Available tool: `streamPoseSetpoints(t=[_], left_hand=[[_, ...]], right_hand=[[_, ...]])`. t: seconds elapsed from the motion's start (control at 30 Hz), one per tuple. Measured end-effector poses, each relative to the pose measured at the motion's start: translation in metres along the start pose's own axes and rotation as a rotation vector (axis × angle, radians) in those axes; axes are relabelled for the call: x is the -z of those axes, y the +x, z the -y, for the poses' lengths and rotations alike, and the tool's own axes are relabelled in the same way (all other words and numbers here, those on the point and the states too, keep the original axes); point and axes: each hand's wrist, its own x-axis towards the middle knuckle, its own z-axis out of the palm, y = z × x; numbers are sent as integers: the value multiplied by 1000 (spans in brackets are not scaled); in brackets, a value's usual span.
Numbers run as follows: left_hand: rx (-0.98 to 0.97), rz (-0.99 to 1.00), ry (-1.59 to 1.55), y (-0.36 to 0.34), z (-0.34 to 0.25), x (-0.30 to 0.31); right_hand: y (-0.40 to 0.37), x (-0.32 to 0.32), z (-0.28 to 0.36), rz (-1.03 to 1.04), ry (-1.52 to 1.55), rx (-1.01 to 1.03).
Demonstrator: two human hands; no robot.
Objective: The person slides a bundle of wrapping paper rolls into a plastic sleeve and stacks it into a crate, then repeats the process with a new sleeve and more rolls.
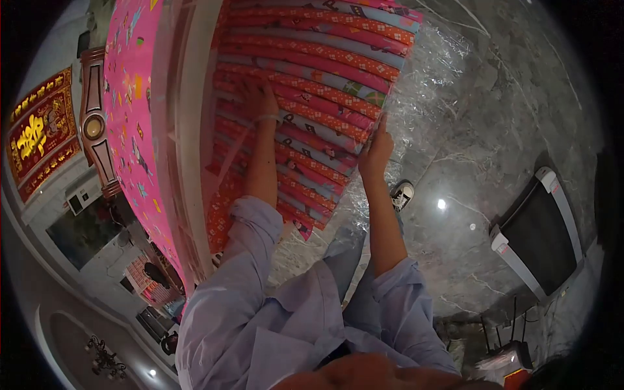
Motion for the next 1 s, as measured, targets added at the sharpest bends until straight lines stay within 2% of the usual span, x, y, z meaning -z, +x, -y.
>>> streamPoseSetpoints(t=[0.17, 0.23, 0.33, 0.47, 0.53, 0.57, 0.63, 0.67, 0.73, 0.77, 0.83, 0.87, 0.9, 0.97, 1.0], left_hand=[[-22, 31, -20, 0, 2, -1], [31, 46, 49, -2, -2, 2], [13, 36, -75, -3, -3, 4], [-29, -5, -63, 0, 1, 0], [-3, 26, 44, 0, 0, 0], [-2, 31, 37, -3, -2, 1], [88, 87, -83, -3, -5, 7], [89, 85, -85, -4, -5, 8], [-61, -214, -484, -8, -6, 7], [-57, -214, -490, -4, 5, -1], [111, -101, -800, 4, 30, -12], [111, -100, -801, 1, 34, -16], [186, -137, -996, -1, 38, -20], [256, -175, -1190, -14, 22, 0], [332, -190, -1258, -36, -11, 33]], right_hand=[[1, 27, -11, 67, -127, 26], [-2, 35, -17, 13, -329, 184], [-8, 49, -34, 0, -347, 168], [-21, 74, -65, -49, -477, 149], [-29, 80, -83, -308, -161, 5], [-34, 85, -87, -308, -170, 8], [-47, 91, -86, -436, 313, -400], [-49, 94, -76, -436, 314, -397], [-55, 94, -54, -297, 633, -500], [-58, 91, -46, -296, 628, -495], [-65, 82, -27, -362, 692, -327], [-63, 79, -11, -362, 691, -326], [-60, 76, 5, -254, 785, -242], [-57, 66, 30, -148, 882, -157], [-55, 57, 40, -101, 858, -160]])
